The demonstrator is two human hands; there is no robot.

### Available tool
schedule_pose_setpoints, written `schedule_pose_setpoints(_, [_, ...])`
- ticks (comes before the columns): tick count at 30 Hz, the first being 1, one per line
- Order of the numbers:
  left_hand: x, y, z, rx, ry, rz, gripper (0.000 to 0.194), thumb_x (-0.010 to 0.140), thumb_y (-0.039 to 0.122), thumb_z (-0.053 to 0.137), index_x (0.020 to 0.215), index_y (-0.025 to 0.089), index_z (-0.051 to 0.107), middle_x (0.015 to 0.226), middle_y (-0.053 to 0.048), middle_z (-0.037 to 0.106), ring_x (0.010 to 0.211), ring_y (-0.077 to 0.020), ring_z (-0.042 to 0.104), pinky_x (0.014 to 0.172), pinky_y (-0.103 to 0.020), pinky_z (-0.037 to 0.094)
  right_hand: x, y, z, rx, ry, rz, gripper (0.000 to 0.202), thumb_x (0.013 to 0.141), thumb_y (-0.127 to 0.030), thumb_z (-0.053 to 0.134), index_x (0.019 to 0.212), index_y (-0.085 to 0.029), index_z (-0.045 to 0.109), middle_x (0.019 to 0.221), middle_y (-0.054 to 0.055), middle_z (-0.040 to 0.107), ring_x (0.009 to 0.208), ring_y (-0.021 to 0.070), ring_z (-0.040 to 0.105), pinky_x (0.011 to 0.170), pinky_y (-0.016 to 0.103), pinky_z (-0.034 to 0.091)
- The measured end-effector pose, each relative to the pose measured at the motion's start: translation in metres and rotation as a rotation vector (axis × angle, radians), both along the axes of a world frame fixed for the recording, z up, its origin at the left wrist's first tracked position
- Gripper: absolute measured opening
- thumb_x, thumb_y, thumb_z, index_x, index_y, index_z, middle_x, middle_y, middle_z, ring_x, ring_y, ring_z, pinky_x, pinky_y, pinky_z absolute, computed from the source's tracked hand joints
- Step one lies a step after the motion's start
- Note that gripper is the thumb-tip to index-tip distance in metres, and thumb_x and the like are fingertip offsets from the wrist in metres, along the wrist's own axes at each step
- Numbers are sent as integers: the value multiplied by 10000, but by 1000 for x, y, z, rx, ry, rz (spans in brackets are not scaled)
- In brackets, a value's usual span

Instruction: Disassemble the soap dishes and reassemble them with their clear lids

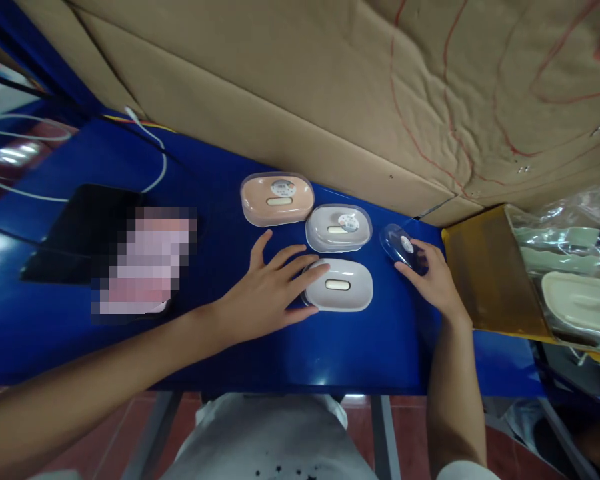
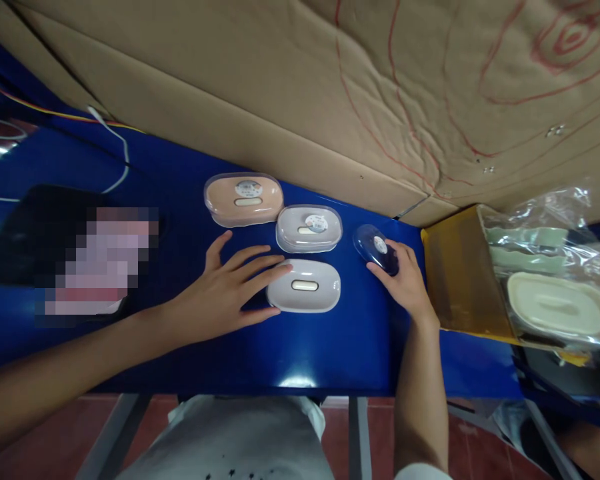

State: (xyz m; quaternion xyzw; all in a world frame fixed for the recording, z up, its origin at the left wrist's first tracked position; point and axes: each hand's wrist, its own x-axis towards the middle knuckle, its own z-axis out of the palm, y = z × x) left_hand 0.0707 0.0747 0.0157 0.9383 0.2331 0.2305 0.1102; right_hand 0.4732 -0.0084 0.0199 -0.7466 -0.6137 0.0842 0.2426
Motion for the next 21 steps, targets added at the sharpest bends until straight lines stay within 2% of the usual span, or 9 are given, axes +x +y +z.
schedule_pose_setpoints(3, [0,1,-1,-23,-2,12,591,1004,446,753,1525,215,597,1481,-133,706,1429,-385,587,1337,-753,58,-9,-11,15,-53,120,48,713,905,-711,765,1469,-305,606,1450,124,653,1190,313,711,1083,540,584])
schedule_pose_setpoints(7, [0,2,-2,-34,6,29,589,1033,442,711,1549,198,563,1483,-149,702,1429,-385,587,1330,-751,80,-38,-18,34,-121,185,324,660,947,-595,785,1514,-339,563,1542,108,606,1373,319,640,1162,524,542])
schedule_pose_setpoints(9, [1,2,-3,-38,9,33,595,1043,441,696,1563,195,543,1482,-157,701,1434,-380,585,1331,-741,84,-57,-18,38,-150,168,408,661,941,-567,805,1518,-352,565,1571,106,587,1455,334,584,1211,546,503])
schedule_pose_setpoints(15, [0,5,-5,-67,37,24,686,1048,464,702,1626,194,450,1494,-171,688,1440,-372,580,1318,-730,105,-106,-12,19,-126,55,456,763,962,-603,767,1613,-357,455,1661,136,483,1557,362,478,1267,610,438])
schedule_pose_setpoints(21, [-2,9,-7,-33,43,33,682,1056,523,681,1600,173,464,1450,-198,698,1425,-389,592,1294,-724,182,-121,-11,12,25,-134,520,812,999,-565,735,1690,-403,339,1676,133,462,1567,380,446,1263,628,420])
